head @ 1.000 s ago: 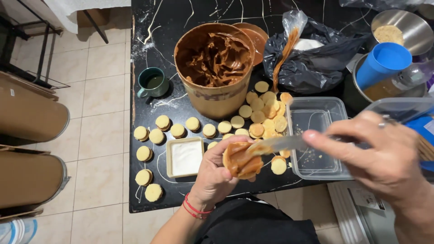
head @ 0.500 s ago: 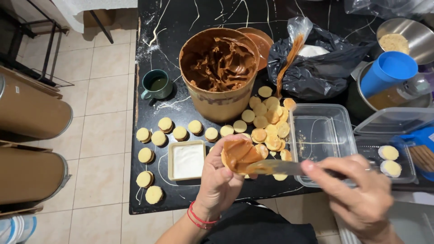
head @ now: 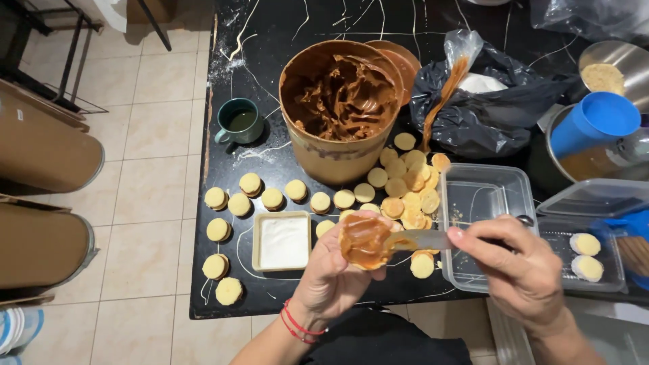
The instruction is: Filling and assembling cookies with caramel filling to make alfajores.
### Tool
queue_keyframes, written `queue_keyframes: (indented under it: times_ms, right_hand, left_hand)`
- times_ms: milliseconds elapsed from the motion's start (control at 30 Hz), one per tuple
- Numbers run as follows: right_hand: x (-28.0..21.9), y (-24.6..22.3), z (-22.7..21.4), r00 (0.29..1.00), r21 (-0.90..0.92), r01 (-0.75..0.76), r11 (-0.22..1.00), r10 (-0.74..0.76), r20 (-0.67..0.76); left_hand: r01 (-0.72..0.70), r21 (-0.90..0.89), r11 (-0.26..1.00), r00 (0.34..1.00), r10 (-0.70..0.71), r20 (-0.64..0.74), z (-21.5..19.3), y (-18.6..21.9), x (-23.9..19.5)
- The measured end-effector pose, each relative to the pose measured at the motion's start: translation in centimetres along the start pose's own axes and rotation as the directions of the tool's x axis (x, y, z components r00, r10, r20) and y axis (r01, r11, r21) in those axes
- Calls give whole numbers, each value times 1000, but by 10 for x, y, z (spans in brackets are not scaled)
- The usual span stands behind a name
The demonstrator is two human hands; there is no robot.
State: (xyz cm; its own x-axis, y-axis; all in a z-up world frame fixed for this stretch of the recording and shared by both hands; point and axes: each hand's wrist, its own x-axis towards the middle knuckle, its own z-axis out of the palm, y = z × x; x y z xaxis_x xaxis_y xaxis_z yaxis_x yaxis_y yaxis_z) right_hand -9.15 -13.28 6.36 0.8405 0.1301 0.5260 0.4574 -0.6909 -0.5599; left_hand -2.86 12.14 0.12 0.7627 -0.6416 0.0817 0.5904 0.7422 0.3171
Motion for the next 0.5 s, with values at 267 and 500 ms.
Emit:
queue_keyframes:
  times_ms: [267, 500]
  right_hand:
    - [-31, 63, 30, 885, -184, -455, 871, 465, 13]
    - [-75, 127, 130, 694, -130, -712, 690, 719, 18]
  left_hand:
    - [-91, 167, 982, 982, 117, -151, -51, 36, -30]
    - [228, 135, 964, 910, -161, -382, -119, -8, -51]
